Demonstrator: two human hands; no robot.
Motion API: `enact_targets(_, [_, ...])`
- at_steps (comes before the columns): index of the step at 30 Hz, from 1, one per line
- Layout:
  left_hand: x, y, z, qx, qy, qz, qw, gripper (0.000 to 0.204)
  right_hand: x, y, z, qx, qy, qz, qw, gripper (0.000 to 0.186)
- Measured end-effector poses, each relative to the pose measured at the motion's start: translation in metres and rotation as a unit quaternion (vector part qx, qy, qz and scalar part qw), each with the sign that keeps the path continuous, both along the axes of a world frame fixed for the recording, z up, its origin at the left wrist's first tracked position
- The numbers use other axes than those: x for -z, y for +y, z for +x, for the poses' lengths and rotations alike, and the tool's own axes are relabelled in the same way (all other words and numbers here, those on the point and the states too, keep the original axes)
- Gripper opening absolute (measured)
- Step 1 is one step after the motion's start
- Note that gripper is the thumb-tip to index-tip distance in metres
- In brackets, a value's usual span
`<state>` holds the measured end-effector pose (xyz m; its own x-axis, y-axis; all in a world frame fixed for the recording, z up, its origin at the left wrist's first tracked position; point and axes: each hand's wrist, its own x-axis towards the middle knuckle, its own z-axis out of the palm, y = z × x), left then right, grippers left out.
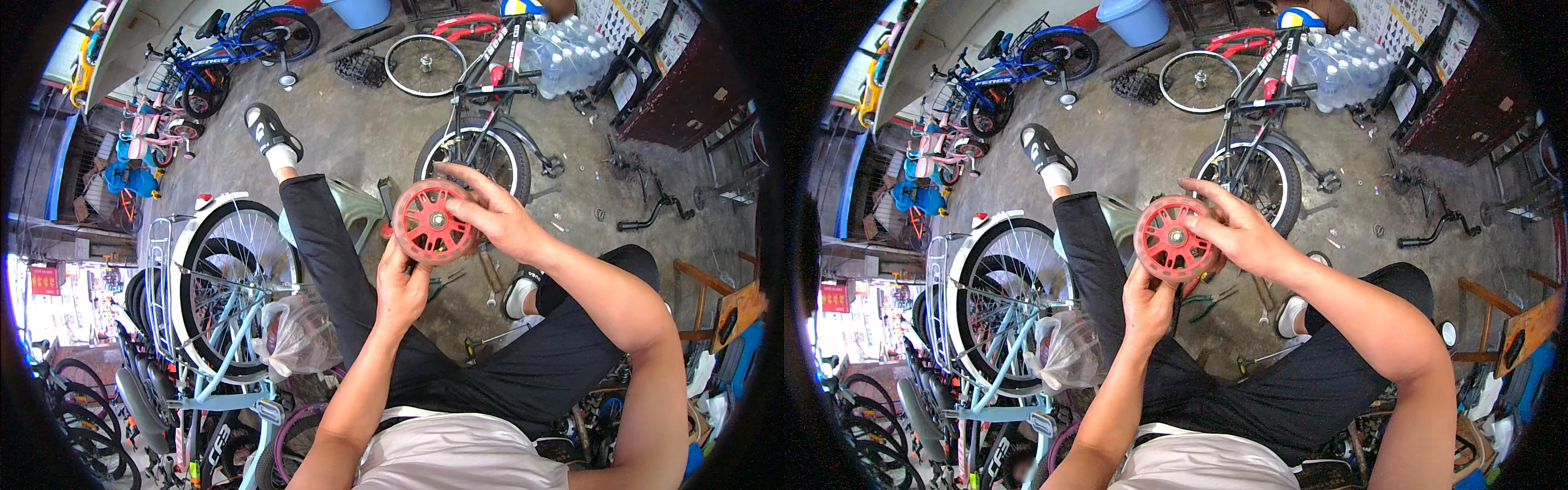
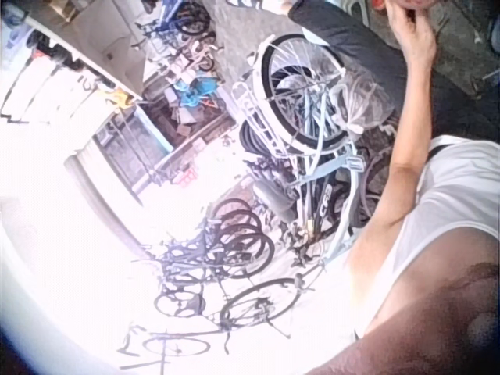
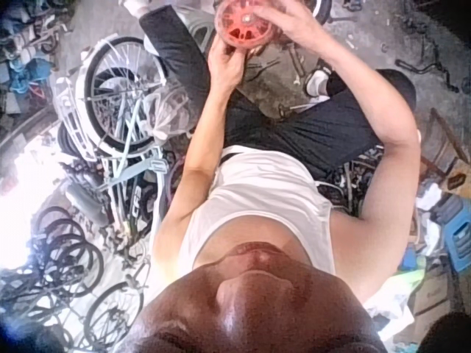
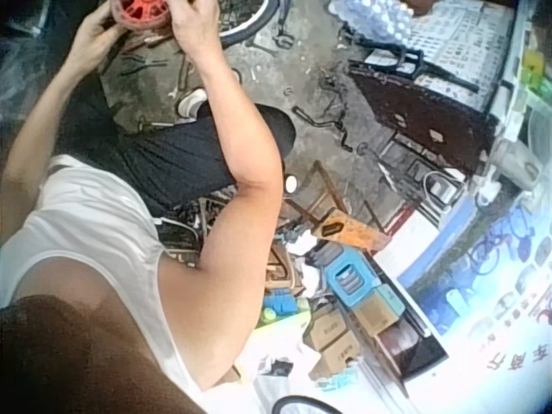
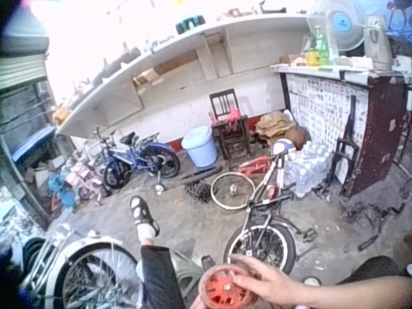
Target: The person handles small metal components by hand, threads a nut onto a bolt, and uses a wrench to tighten hardware on the rear axle of a bicycle frame.
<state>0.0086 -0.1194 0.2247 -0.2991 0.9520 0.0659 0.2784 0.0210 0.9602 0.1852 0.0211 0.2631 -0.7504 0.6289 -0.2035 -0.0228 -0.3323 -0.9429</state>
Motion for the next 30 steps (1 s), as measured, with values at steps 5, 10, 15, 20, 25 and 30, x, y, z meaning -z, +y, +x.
enact_targets(5, [-0.008,0.004,-0.002,-0.021,-0.004,0.026,0.999,0.031,0.022,0.016,-0.010,0.137,-0.026,0.220,0.965,0.047])
enact_targets(10, [-0.006,0.019,-0.024,-0.106,-0.153,-0.010,0.982,0.024,0.013,0.038,0.019,0.135,-0.219,0.251,0.933,0.061])
enact_targets(15, [-0.013,0.015,-0.010,-0.081,-0.181,-0.034,0.980,0.026,0.014,0.038,0.008,0.136,-0.120,0.217,0.959,0.058])
enact_targets(20, [0.000,0.023,-0.014,-0.063,-0.075,-0.022,0.995,0.019,0.011,0.027,-0.011,0.073,-0.192,0.318,0.925,0.064])
enact_targets(25, [0.014,0.078,-0.084,-0.200,-0.133,-0.024,0.970,0.016,-0.007,-0.010,0.009,-0.037,-0.183,0.303,0.935,0.079])
enact_targets(30, [0.004,0.057,-0.039,-0.098,-0.111,0.029,0.989,0.022,0.002,0.036,0.014,0.057,-0.241,0.209,0.946,0.062])
